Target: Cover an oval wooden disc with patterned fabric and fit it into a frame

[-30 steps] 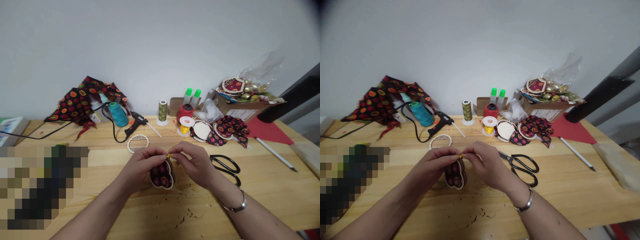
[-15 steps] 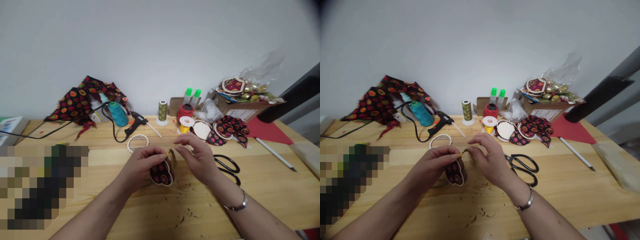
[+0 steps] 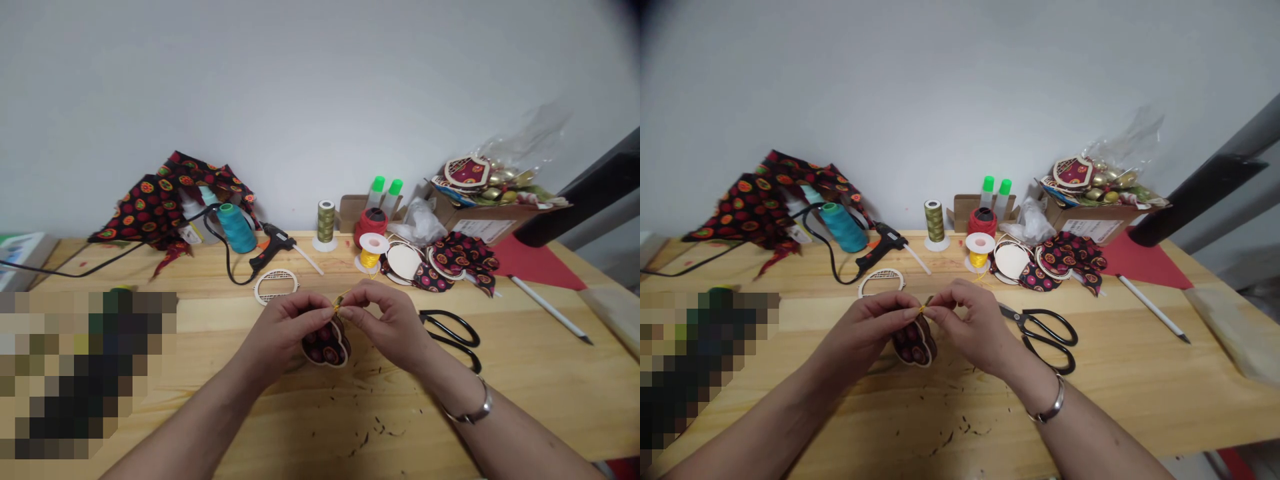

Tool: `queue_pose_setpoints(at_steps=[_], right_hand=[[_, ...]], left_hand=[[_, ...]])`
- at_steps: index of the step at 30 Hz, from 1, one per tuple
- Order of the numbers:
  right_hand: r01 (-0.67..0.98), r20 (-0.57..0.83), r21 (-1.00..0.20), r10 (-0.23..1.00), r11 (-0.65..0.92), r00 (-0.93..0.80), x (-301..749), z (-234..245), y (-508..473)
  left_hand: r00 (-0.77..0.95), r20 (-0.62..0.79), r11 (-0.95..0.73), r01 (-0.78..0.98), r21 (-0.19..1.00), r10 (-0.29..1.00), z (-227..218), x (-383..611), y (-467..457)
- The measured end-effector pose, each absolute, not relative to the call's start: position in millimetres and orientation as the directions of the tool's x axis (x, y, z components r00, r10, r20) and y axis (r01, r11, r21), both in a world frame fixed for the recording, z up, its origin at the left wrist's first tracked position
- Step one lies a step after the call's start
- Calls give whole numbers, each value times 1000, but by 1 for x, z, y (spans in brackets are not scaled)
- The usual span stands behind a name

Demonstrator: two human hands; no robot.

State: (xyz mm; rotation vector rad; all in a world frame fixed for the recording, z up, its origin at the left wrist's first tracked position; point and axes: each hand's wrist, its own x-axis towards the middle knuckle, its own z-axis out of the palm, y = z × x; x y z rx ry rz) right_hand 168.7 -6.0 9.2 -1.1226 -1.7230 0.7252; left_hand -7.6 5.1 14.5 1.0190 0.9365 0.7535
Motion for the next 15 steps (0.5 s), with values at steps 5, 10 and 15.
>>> queue_pose_setpoints(at_steps=[5, 10, 15], right_hand=[[337, 336, -866, 929, 370, -155, 167, 9, -7], [303, 308, -890, 940, 340, -150, 167, 11, -7], [279, 278, -908, 948, 312, -157, 166, 11, -6]], left_hand=[[419, -264, 327, -85, 941, 868, 14, -8, 6], [403, -250, 292, -45, 955, 880, 16, -7, 4], [380, -239, 268, -25, 963, 893, 17, -5, 3]])
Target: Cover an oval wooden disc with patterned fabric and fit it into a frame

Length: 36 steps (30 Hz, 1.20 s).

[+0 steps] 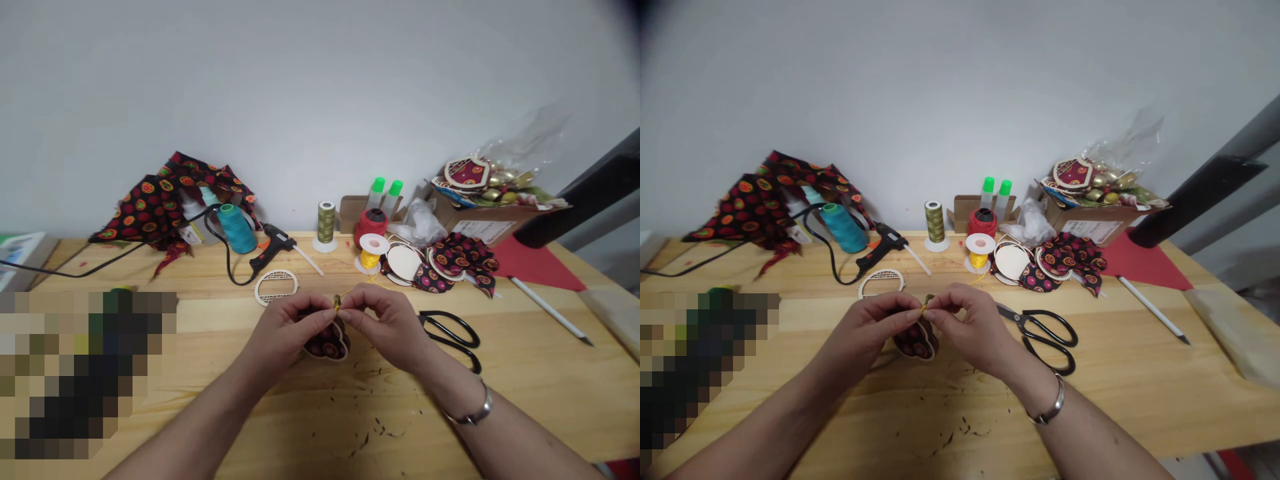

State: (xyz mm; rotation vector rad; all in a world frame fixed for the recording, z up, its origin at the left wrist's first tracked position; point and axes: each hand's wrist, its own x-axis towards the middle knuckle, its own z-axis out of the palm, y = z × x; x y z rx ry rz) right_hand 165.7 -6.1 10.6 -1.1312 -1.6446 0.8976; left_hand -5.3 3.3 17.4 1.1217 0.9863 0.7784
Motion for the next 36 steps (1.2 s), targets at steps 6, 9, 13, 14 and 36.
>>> queue_pose_setpoints(at_steps=[6, 9, 13, 14, 36], right_hand=[[289, 251, -913, 954, 289, -163, 164, 11, -9], [288, 247, -914, 956, 284, -160, 164, 12, -9], [280, 251, -917, 956, 284, -151, 164, 12, -7], [281, 249, -917, 957, 283, -151, 164, 12, -6], [370, 274, -880, 955, 298, -117, 165, 10, -7]], left_hand=[[370, -219, 247, -29, 969, 903, 16, -4, 3], [369, -209, 237, -33, 971, 906, 15, -4, 3], [367, -184, 217, -49, 975, 912, 11, -5, 4], [366, -181, 214, -51, 976, 913, 11, -5, 4], [283, -133, 141, -9, 990, 950, 13, -4, 3]])
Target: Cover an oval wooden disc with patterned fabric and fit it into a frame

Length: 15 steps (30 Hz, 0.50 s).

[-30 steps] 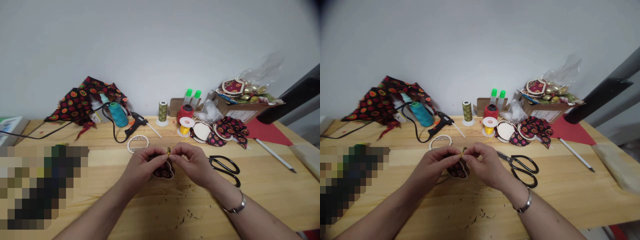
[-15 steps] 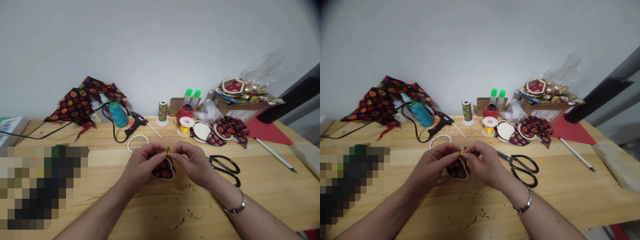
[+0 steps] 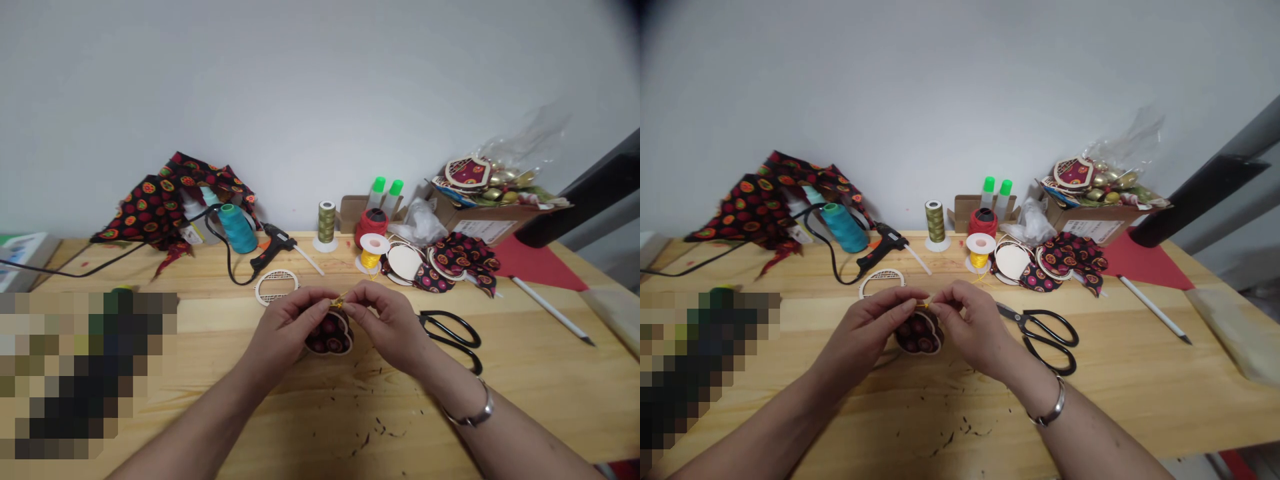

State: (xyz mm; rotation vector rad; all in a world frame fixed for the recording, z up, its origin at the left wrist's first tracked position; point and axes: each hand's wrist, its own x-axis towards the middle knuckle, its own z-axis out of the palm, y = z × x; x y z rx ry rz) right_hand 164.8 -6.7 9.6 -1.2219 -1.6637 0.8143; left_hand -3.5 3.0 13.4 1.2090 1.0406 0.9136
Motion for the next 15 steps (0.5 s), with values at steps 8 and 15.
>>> queue_pose_setpoints(at_steps=[8, 15], right_hand=[[373, 369, -832, 912, 411, -182, 168, 11, -7], [217, 148, -940, 887, 265, -438, 180, 9, -3]], left_hand=[[381, -221, 236, 8, 972, 898, 16, -3, 2], [368, -212, 223, 13, 975, 906, 21, -4, 2]])
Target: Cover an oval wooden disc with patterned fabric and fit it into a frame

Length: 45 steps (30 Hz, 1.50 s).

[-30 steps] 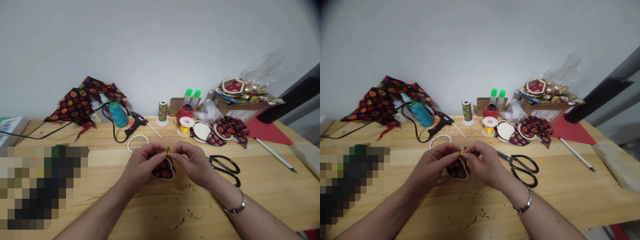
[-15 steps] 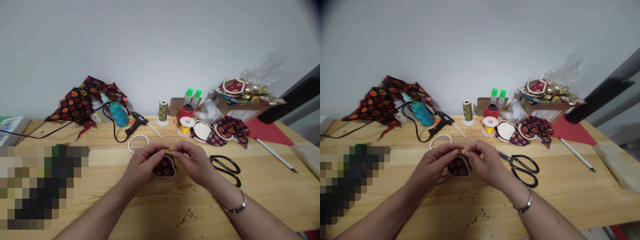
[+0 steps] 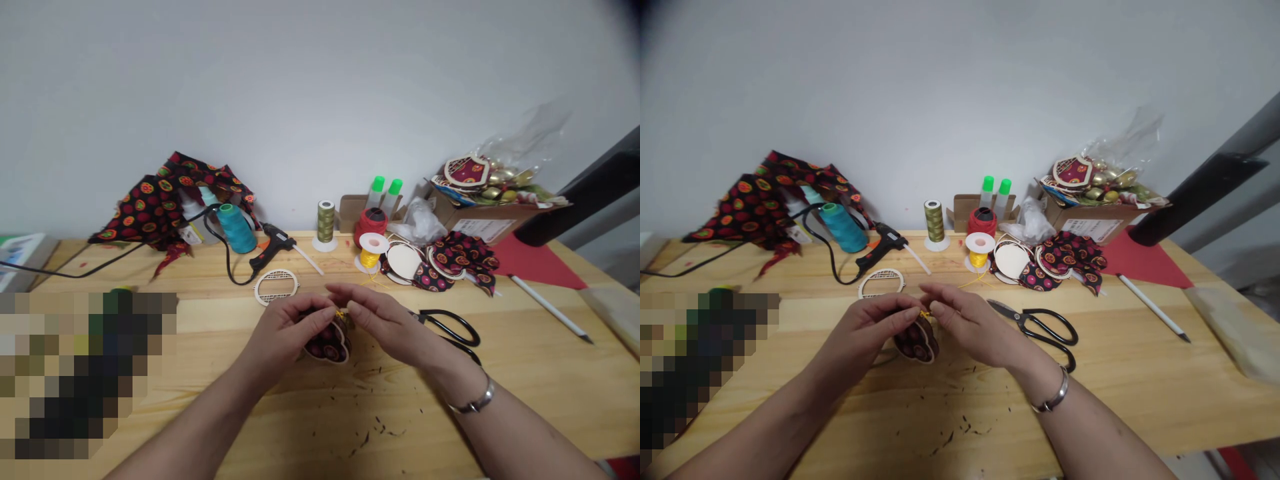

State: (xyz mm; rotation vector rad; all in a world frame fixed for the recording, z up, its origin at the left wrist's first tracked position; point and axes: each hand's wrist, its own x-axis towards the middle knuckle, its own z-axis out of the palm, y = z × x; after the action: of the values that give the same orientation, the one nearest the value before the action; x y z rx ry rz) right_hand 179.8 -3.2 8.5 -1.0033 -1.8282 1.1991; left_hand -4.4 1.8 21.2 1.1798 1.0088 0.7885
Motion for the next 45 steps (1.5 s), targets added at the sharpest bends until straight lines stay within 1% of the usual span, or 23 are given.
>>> queue_pose_setpoints(at_steps=[2, 4, 8, 12, 15, 18, 23, 26, 31, 33, 38, 42, 45], right_hand=[[233, 95, -943, 865, 237, -493, 181, 8, -2], [233, 56, -953, 868, 194, -494, 181, 8, -1], [243, -10, -966, 926, 88, -378, 178, 11, -1], [268, 17, -958, 956, 100, -294, 178, 15, -3], [305, 60, -941, 956, 150, -286, 179, 17, -3], [348, 149, -899, 934, 265, -325, 180, 17, -4], [434, 337, -758, 862, 487, -379, 183, 15, -4], [451, 394, -693, 820, 562, -415, 184, 14, -4], [486, 413, -628, 790, 608, -454, 182, 14, -4], [506, 410, -607, 787, 613, -461, 182, 14, -4], [519, 409, -588, 782, 620, -470, 183, 12, 0], [484, 442, -604, 772, 633, -458, 184, 12, 1], [469, 465, -605, 763, 644, -448, 183, 12, 0]], left_hand=[[368, -216, 225, 19, 974, 904, 23, -5, 2], [367, -219, 227, 22, 974, 904, 24, -6, 1], [381, -234, 236, 42, 971, 894, 24, -6, 2], [362, -232, 234, 39, 971, 903, 23, -6, 2], [381, -256, 258, 47, 965, 888, 21, -6, 2], [404, -273, 267, 74, 961, 873, 19, -7, 2], [459, -283, 261, 111, 959, 842, 19, -7, 4], [488, -292, 265, 124, 956, 823, 20, -7, 4], [453, -256, 224, 125, 967, 854, 21, -7, 3], [456, -258, 231, 115, 966, 852, 21, -7, 3], [455, -257, 226, 121, 966, 853, 20, -7, 3], [473, -307, 302, 88, 949, 826, 21, -5, 3], [471, -316, 332, 51, 942, 823, 20, -4, 4]])
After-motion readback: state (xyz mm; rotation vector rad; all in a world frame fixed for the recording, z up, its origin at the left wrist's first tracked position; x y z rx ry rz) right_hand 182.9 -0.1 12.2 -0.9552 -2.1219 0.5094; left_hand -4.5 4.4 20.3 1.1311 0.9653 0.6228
